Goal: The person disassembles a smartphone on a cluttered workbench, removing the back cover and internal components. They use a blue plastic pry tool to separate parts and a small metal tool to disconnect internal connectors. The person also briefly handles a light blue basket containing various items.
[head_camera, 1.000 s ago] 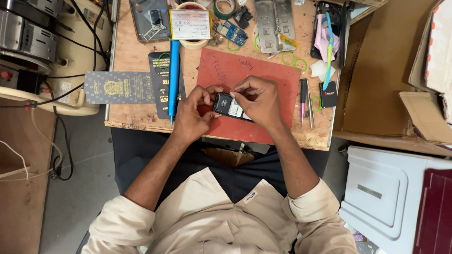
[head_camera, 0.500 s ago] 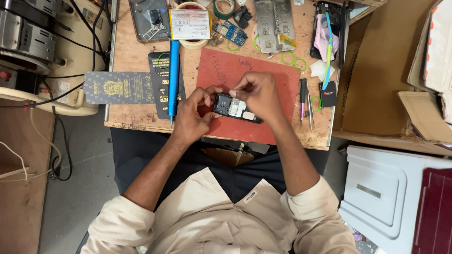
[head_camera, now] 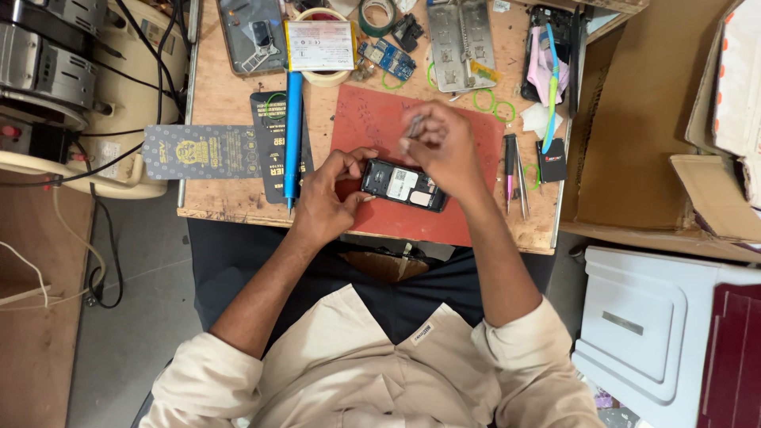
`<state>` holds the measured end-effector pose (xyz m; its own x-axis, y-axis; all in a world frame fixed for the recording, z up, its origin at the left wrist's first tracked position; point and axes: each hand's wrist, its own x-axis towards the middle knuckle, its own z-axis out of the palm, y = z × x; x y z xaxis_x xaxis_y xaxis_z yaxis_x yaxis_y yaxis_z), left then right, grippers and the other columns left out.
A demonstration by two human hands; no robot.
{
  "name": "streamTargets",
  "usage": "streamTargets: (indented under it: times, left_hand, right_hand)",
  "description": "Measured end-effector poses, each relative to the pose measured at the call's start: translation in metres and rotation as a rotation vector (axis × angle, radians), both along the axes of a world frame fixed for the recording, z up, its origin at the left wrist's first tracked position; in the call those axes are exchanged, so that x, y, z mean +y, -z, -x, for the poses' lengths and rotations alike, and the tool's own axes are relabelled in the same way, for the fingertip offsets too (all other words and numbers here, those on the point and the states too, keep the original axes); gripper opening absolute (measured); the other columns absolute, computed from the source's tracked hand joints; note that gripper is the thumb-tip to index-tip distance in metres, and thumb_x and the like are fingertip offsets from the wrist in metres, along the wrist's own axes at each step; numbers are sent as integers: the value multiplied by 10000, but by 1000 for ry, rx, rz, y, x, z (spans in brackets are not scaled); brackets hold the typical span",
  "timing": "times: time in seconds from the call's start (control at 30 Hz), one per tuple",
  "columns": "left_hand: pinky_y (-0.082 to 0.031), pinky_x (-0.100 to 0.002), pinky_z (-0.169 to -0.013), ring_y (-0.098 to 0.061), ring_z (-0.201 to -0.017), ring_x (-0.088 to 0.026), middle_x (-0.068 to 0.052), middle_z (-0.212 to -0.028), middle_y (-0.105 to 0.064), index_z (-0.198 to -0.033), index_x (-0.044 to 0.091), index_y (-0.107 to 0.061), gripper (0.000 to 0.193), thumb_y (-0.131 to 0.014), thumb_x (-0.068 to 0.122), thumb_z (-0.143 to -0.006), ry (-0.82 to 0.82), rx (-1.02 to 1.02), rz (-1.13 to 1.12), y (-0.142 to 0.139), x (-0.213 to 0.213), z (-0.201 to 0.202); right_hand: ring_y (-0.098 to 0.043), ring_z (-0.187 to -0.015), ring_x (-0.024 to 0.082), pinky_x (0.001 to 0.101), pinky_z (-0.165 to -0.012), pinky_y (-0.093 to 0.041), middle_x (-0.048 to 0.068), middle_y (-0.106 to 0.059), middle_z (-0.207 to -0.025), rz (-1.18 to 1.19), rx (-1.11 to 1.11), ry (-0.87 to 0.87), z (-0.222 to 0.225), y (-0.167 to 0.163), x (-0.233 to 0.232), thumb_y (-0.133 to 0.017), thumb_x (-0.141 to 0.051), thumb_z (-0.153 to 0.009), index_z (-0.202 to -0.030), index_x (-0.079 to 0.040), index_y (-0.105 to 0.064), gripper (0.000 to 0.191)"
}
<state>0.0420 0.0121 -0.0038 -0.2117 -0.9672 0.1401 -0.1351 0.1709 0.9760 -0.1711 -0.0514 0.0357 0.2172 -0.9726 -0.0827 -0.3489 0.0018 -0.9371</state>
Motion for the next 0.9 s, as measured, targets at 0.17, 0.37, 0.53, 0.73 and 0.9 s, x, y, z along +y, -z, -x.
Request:
streamTargets:
  times: [0.17,0.37,0.53,0.73,0.9]
  left_hand:
    - [-597,-346,-980,-713,-1214,-275,-159,-1330,-698,-993,46,-428,478,-822,-77,-752,-21,-46,53,-3,2,2]
    - [-561,-391,-905,-696,-1157,-347,-135,-1270,-721,-978,53,-412,566,-907,19,-706,-47,-139,123,-5,5,3]
    - [-563,-390,-896,-706,-1137,-341,-128,-1250,-715,-975,60,-411,582,-912,24,-681,-51,-126,150,-6,4,3]
    - [-569,-388,-888,-701,-1148,-340,-119,-1259,-720,-982,62,-410,576,-917,43,-709,-60,-152,140,-5,5,3]
    - [-565,-388,-889,-698,-1146,-336,-125,-1264,-717,-987,61,-419,574,-919,44,-707,-58,-162,154,-5,5,4]
  right_hand:
    - [-638,-739,238,380,-670,-507,108,-615,-873,368,537,128,-10,-13,64,-684,-11,-928,-1149,-76,-772,246]
    - [-618,-806,244,361,-715,-522,97,-584,-931,403,512,207,-46,-5,106,-761,-106,-915,-1284,11,-666,398]
    - [-547,-701,141,284,-624,-479,77,-534,-868,137,178,314,-46,2,99,-786,-25,-862,-1255,5,-711,402]
    - [-593,-774,82,229,-676,-525,27,-590,-959,253,107,337,-47,13,97,-801,16,-857,-1172,-2,-691,335]
    - [-596,-703,55,220,-600,-512,33,-687,-880,107,34,426,-43,27,88,-800,30,-860,-1104,34,-729,255]
